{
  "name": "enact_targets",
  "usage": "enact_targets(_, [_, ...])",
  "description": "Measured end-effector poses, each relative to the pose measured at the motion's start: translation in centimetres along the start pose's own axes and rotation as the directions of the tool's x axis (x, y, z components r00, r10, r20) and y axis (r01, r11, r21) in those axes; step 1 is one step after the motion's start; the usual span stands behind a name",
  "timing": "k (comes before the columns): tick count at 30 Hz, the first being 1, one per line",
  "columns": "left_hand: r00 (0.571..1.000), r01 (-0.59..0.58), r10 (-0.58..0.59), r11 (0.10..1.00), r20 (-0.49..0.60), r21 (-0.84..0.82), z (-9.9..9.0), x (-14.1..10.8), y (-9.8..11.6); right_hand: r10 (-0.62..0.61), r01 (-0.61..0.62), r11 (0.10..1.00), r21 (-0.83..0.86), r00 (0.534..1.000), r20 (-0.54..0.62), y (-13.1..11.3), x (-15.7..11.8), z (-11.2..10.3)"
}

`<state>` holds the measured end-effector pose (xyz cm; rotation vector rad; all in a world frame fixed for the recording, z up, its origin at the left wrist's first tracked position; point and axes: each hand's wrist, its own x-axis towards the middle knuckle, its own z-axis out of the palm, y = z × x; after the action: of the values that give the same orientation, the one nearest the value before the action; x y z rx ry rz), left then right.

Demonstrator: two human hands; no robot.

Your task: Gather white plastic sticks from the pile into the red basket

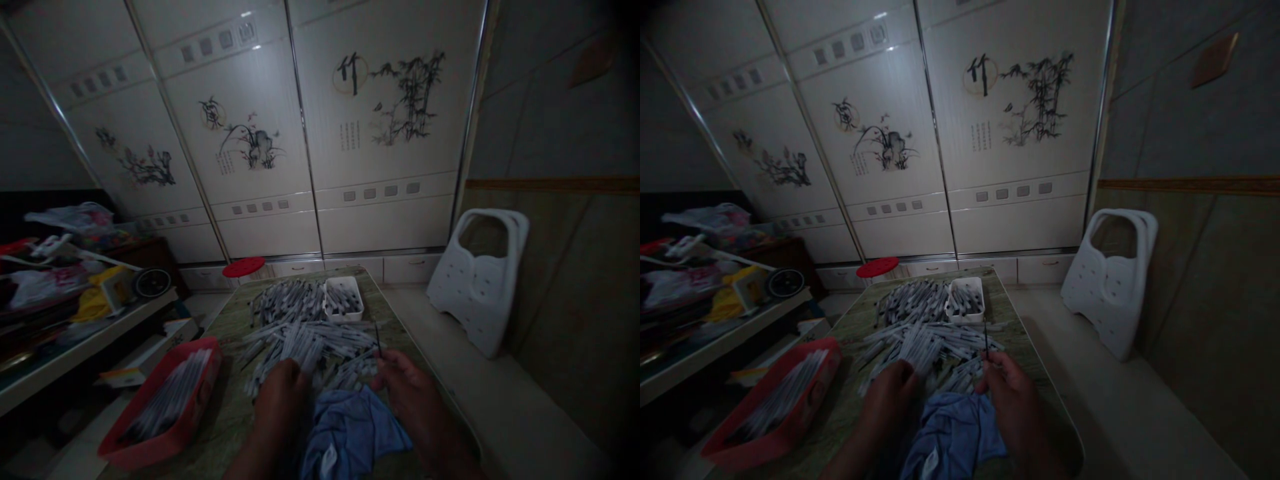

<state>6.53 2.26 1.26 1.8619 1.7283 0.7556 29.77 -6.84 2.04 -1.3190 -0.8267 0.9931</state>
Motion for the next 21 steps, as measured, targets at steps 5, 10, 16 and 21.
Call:
enact_targets(5, [0.997, 0.067, -0.075, 0.918, -0.007, -0.392, -1.5, -0.1, 0.4, -0.022, 0.026, 0.997, -0.078, 0.998, 0.05, -0.7, -0.2, -0.6])
enact_targets(10, [0.972, 0.232, -0.178, 0.622, 0.154, -0.748, -2.4, -1.3, 0.4, 0.051, -0.039, 0.995, -0.094, 0.99, 0.131, -1.5, -0.3, -0.6])
enact_targets(16, [0.922, 0.296, -0.315, 0.196, 0.226, -0.935, -2.1, -2.7, 0.2, 0.121, -0.118, 0.993, -0.028, 0.957, 0.262, -1.6, -0.3, 0.4])
enact_targets(21, [0.858, 0.292, -0.424, -0.061, 0.29, -0.954, -1.9, -3.2, 0.2, 0.129, -0.1, 0.99, -0.102, 0.934, 0.335, -0.7, 0.1, 1.0])
